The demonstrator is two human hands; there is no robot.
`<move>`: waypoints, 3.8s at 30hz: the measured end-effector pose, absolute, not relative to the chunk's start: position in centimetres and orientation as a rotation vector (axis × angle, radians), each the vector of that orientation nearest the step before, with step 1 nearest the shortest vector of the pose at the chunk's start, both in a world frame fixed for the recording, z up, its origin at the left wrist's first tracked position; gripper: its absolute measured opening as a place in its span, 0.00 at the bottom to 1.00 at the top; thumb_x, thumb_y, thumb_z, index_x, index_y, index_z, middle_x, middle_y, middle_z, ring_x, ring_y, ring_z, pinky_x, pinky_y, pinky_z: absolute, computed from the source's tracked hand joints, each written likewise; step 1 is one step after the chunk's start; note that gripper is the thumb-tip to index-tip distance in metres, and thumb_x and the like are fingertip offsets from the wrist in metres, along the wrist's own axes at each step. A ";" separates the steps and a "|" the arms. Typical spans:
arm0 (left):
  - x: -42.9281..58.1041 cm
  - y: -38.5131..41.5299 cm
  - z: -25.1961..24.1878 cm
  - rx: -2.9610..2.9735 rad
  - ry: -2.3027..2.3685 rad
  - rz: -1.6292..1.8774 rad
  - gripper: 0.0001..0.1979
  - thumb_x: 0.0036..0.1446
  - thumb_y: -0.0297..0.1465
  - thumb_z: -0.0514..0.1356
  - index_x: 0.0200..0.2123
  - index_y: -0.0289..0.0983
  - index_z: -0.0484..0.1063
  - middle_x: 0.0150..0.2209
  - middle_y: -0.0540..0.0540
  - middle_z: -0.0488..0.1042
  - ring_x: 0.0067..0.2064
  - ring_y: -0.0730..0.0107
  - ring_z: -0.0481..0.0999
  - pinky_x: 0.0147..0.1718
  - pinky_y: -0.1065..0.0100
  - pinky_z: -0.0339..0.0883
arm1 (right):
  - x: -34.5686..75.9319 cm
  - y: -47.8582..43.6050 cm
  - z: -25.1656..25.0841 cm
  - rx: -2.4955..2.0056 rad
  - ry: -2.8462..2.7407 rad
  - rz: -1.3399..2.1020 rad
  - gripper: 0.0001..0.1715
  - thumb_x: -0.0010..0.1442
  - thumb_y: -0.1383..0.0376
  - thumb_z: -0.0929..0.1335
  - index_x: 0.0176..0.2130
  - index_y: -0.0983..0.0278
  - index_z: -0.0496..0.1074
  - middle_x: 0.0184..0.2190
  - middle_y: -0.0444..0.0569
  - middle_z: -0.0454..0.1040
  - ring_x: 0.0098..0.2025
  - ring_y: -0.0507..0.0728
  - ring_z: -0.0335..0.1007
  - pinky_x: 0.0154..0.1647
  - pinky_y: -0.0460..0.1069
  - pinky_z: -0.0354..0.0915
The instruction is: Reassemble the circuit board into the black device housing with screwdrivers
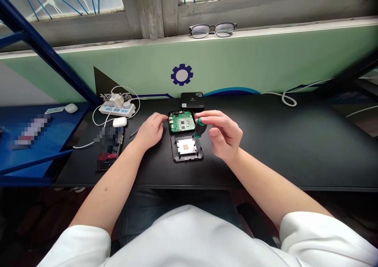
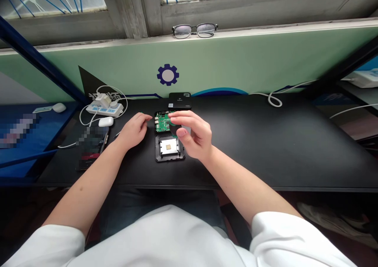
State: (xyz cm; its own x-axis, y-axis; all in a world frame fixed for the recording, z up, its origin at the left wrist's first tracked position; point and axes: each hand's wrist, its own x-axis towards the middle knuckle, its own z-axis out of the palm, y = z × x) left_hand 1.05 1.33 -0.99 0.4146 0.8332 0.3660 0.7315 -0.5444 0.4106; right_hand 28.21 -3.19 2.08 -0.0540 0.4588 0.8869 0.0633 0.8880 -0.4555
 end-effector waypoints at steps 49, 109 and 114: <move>5.9 -2.2 0.4 2.709 0.909 0.508 0.17 0.70 0.39 0.67 0.57 0.38 0.75 0.46 0.41 0.82 0.47 0.53 0.82 0.46 0.57 0.74 | 27.7 -2.3 1.1 -0.447 -1.518 0.349 0.21 0.67 0.59 0.79 0.47 0.52 0.65 0.52 0.45 0.82 0.34 0.53 0.81 0.34 0.53 0.82; 3.3 1.5 -1.0 1.301 1.055 1.451 0.29 0.48 0.36 0.72 0.50 0.47 0.61 0.44 0.52 0.75 0.49 0.66 0.81 0.54 0.59 0.77 | 28.6 0.0 -1.3 -0.963 -2.443 0.399 0.15 0.72 0.60 0.70 0.33 0.60 0.80 0.40 0.55 0.80 0.42 0.63 0.71 0.47 0.59 0.72; 3.1 1.1 -0.9 1.358 1.059 1.306 0.31 0.44 0.34 0.75 0.49 0.45 0.64 0.45 0.50 0.76 0.46 0.64 0.81 0.44 0.64 0.77 | 29.3 -0.1 -1.0 -0.981 -2.230 0.489 0.19 0.73 0.58 0.68 0.29 0.59 0.74 0.36 0.52 0.76 0.40 0.61 0.73 0.43 0.57 0.71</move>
